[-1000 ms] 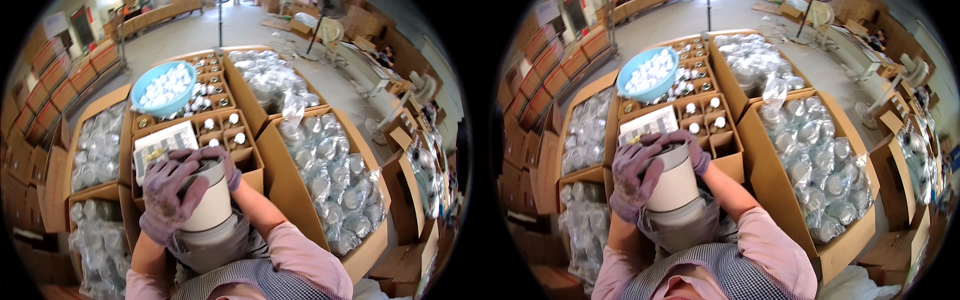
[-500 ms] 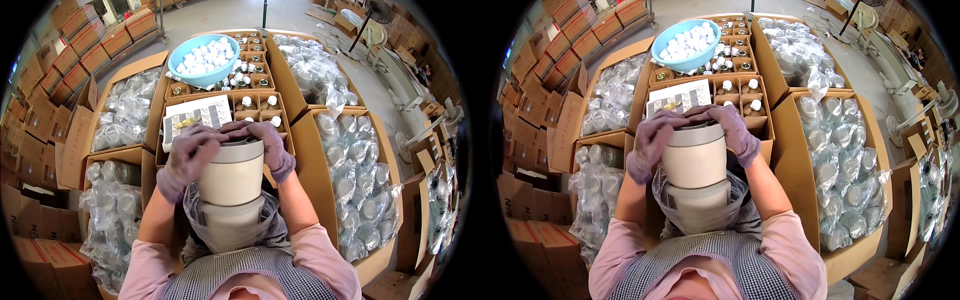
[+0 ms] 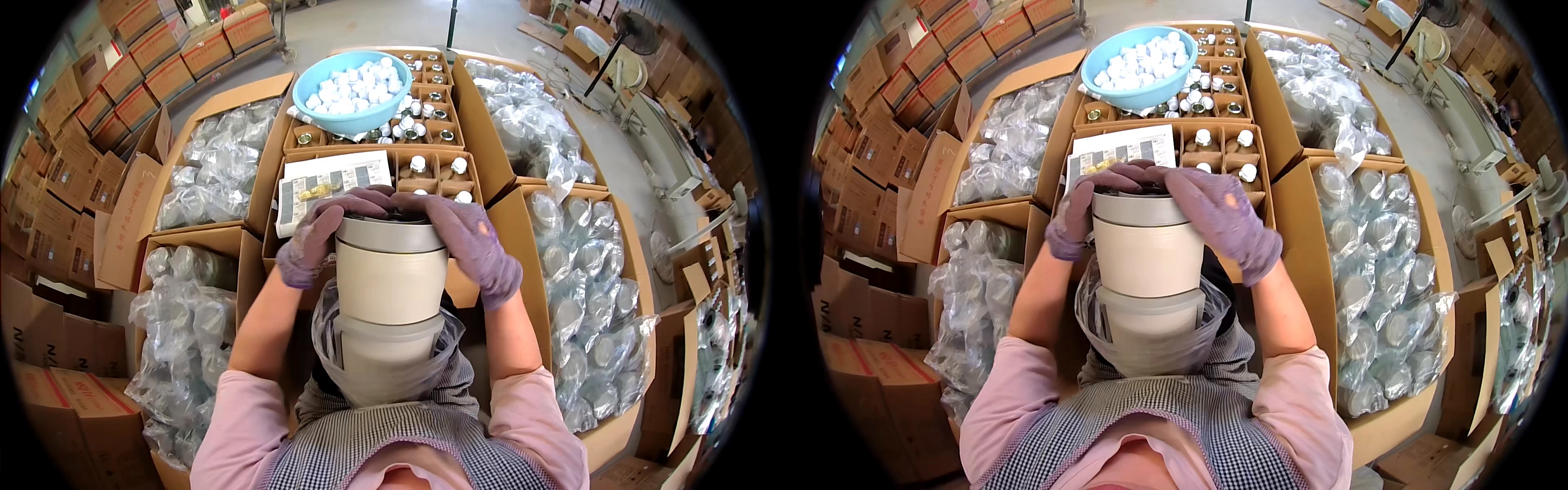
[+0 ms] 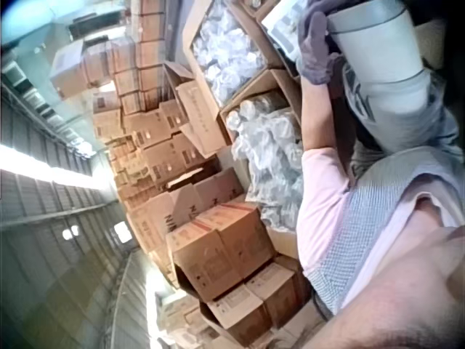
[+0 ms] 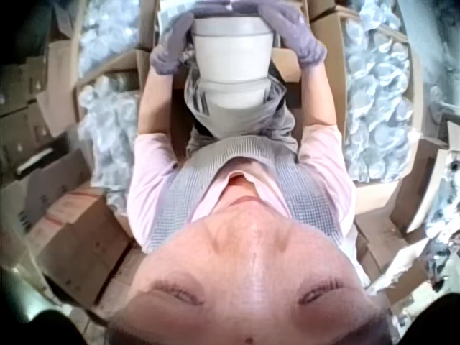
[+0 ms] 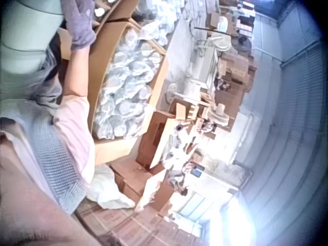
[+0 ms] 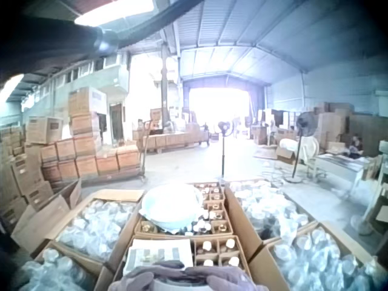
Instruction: The person unpacks a light green pitcher from a plastic bag, removes a label, and assembles it by inserting a metal filter and screwing on a lid. The person repeats the process with a beige pitcher, assembling it similarly and placing the finished units into a cardboard box.
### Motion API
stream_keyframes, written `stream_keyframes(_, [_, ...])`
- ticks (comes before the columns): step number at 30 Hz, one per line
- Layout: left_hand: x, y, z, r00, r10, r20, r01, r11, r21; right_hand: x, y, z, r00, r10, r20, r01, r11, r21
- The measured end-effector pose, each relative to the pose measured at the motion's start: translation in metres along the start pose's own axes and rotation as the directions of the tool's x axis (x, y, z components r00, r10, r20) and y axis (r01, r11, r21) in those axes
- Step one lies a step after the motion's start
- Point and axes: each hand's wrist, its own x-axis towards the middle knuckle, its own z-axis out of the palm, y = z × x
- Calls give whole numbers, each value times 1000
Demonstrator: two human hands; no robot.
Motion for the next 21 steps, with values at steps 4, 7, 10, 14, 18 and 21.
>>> stream_keyframes(4, [7, 47, 25, 984, -41, -172, 88, 957, 278, -5, 45, 17, 992, 91, -83, -14, 753, 658])
stream_keyframes(7, [4, 56, 40, 998, 40, -45, -15, 887, 462, -11, 37, 10, 994, 94, 46, -105, 864, 492])
stream_keyframes(10, [-13, -4, 17, 970, 222, -104, -225, 974, -20, -2, -42, 8, 933, 358, -23, -355, 930, 92])
stream_keyframes(14, [-5, -50, 20, 960, 266, -87, -279, 887, -368, 0, -73, 7, 909, 398, -126, -416, 891, -182])
stream_keyframes(18, [1, 17, 9, 998, -50, -36, 46, 992, -116, -6, -13, -32, 973, 218, 77, -231, 934, 274])
stream_keyframes(21, [13, 50, 22, 998, 40, -57, -21, 952, 306, -7, 27, -5, 995, 95, 2, -79, 820, 567])
